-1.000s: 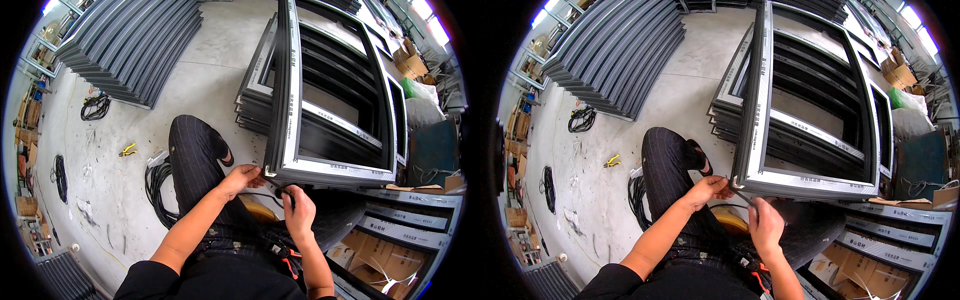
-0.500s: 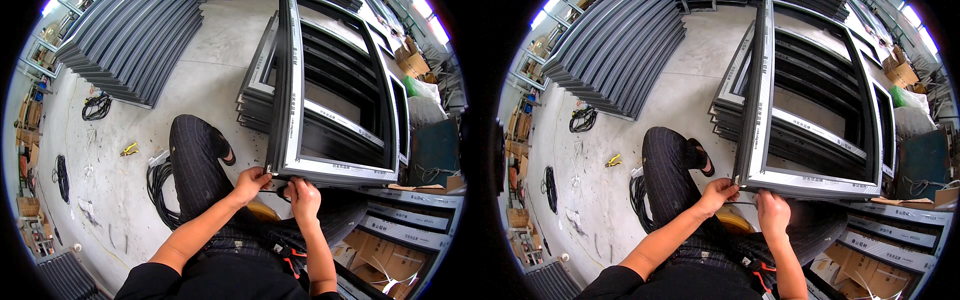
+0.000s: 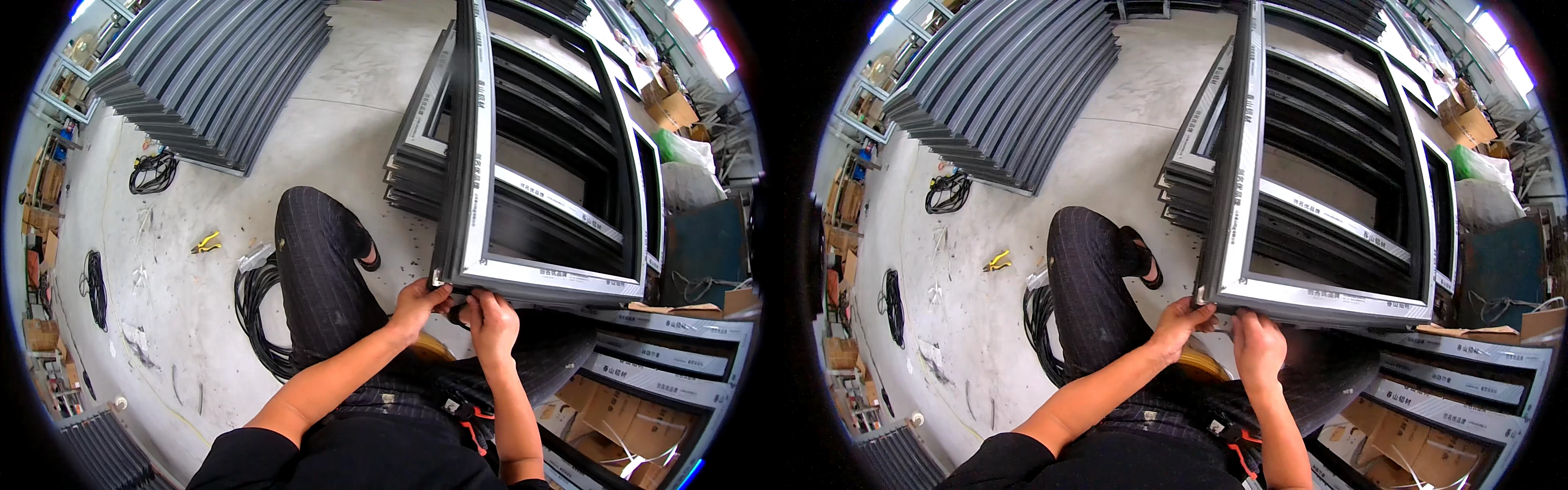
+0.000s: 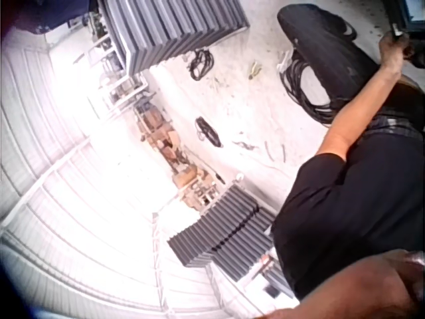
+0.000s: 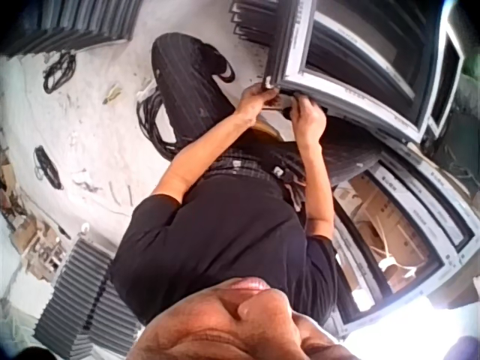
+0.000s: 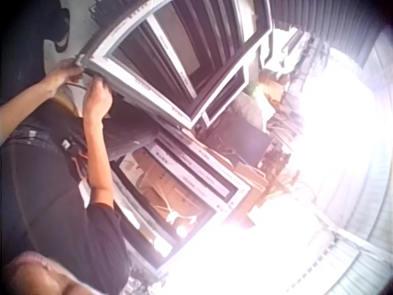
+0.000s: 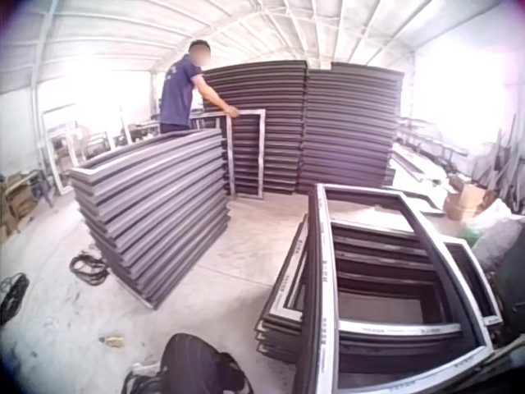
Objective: The person fits a rubber gasket seal into the groove of a metal window frame by hand and using a small tool, then lifts and moves the frame onto a stack.
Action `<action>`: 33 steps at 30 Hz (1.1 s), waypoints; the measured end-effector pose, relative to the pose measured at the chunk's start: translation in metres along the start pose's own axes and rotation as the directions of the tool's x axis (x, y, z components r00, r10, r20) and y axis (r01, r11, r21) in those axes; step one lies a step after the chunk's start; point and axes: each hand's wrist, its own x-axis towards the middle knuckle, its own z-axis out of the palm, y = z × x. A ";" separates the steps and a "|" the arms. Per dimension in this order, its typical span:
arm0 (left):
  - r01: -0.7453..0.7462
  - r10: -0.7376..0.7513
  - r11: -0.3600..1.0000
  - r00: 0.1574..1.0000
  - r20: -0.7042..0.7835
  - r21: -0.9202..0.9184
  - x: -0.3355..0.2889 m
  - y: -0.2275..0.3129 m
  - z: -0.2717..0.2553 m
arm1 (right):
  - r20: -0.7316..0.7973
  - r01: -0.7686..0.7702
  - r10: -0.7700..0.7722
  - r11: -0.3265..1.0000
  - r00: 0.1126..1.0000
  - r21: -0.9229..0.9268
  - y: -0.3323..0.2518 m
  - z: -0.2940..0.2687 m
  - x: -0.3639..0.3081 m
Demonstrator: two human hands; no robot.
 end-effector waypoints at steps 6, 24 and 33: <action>-0.070 0.072 0.997 0.980 -0.185 0.016 0.020 0.038 -0.032 | 0.119 -0.080 0.055 0.973 0.991 0.216 0.013 -0.016 0.001; -0.136 0.092 0.981 0.955 -0.282 -0.139 0.062 0.124 -0.085 | -0.181 -0.240 0.263 0.961 0.948 0.141 0.093 -0.057 0.015; -0.129 0.088 0.984 0.951 -0.296 -0.124 0.060 0.122 -0.081 | -0.234 -0.227 0.232 0.973 0.944 0.049 0.095 -0.051 0.013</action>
